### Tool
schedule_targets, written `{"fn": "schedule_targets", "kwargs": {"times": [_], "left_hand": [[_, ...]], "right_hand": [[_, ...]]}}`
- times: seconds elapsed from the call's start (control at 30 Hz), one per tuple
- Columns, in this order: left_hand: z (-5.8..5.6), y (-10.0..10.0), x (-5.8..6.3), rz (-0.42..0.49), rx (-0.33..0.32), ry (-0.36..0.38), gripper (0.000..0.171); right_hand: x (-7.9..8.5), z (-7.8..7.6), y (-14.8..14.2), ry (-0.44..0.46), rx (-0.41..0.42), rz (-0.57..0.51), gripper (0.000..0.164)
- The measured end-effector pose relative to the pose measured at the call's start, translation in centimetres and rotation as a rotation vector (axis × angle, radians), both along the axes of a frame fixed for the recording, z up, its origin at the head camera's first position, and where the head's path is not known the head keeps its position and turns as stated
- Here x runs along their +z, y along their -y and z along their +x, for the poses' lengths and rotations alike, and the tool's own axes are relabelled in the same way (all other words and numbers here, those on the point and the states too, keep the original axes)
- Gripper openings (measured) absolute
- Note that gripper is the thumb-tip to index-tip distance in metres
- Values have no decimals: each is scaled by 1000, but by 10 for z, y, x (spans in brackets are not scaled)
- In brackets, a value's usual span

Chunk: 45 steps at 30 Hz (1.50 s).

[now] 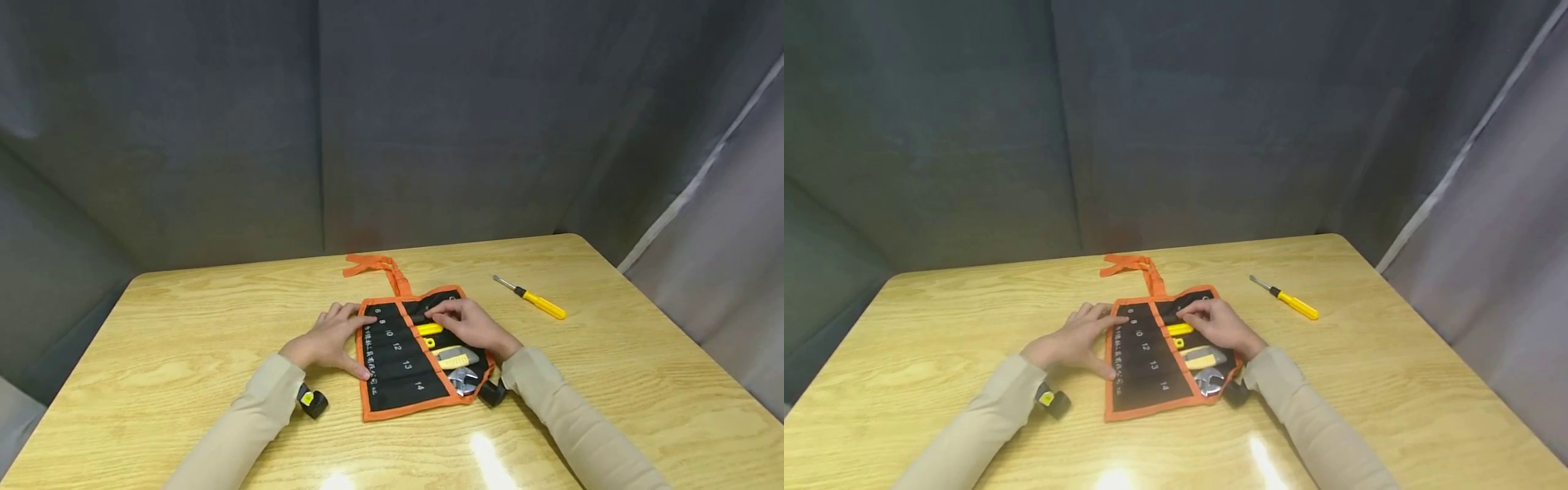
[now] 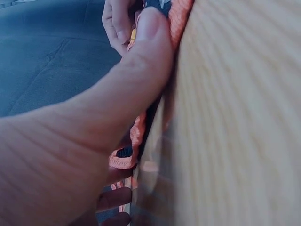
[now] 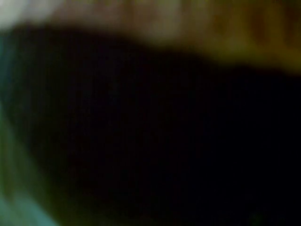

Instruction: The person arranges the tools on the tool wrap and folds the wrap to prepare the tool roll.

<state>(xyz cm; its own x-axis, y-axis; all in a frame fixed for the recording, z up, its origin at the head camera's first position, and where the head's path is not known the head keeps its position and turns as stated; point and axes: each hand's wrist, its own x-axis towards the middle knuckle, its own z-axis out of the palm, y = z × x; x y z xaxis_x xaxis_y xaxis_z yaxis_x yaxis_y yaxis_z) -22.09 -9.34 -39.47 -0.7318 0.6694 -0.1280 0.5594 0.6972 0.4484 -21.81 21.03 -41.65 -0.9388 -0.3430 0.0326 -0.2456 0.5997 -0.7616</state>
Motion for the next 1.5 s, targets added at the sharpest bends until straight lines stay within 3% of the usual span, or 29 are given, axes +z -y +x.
{"fn": "schedule_targets", "kwargs": {"times": [0.17,0.3,0.57,0.9,1.1,1.27,1.5], "left_hand": [[1,6,-2,-6,14,-2,102],[3,6,-1,1,6,21,102],[3,3,1,-1,11,17,102],[1,2,-3,-5,15,25,102],[0,0,-4,-4,19,25,102],[-1,0,-3,-11,14,26,102],[-2,2,-2,1,12,20,102]], "right_hand": [[-6,-1,4,-74,-80,-111,24],[-8,0,3,-174,-162,-130,21],[-10,0,-24,-405,-314,-52,19],[-15,5,-78,-513,-487,21,14],[-17,6,-111,-609,-575,158,15],[-17,10,-131,-585,-627,292,29],[-15,13,-141,-409,-604,429,37]]}}
